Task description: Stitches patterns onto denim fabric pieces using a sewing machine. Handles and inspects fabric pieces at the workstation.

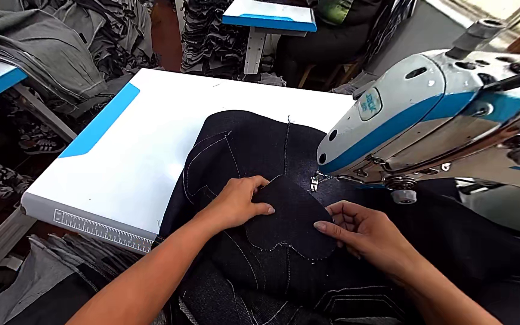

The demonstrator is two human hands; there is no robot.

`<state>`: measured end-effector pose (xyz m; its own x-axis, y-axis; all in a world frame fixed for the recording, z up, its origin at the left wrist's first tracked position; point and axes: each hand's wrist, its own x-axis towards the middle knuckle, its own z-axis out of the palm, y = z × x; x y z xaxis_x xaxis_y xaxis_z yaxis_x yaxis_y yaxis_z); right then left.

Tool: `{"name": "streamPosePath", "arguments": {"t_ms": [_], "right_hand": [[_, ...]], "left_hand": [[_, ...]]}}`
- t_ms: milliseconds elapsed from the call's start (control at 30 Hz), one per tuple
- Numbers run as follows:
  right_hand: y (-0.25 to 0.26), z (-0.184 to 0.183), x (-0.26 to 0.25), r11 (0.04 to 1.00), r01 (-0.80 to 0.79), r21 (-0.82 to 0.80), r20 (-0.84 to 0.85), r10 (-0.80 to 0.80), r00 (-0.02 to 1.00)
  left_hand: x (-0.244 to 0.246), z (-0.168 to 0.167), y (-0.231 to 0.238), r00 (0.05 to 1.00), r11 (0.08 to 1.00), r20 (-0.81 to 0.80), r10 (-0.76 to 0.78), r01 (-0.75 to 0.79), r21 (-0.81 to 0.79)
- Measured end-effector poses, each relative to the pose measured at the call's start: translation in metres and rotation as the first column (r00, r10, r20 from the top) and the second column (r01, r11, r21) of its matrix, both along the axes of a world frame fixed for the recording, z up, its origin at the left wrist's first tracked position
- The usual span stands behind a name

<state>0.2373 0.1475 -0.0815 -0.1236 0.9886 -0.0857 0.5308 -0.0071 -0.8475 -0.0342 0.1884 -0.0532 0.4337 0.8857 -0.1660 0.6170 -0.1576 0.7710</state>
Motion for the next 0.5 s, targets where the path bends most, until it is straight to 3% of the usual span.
{"name": "streamPosePath", "arguments": {"t_ms": [167, 367, 433, 500], "right_hand": [[0.000, -0.016, 0.000, 0.953, -0.034, 0.303, 0.245, -0.043, 0.969], [-0.001, -0.028, 0.004, 0.903, -0.078, 0.423, 0.266, -0.042, 0.963], [0.000, -0.030, 0.005, 0.895, -0.082, 0.437, 0.254, -0.035, 0.966], [0.001, -0.032, 0.006, 0.900, -0.078, 0.429, 0.238, -0.029, 0.971]], "left_hand": [[0.005, -0.010, -0.013, 0.991, 0.966, -0.043, 0.130, -0.117, 0.231], [0.007, -0.027, -0.014, 0.989, 0.900, 0.012, 0.144, -0.136, 0.415], [0.004, -0.028, -0.014, 0.985, 0.894, 0.066, 0.160, -0.173, 0.413], [-0.001, -0.024, -0.012, 0.967, 0.921, 0.131, 0.218, -0.249, 0.301]]}}
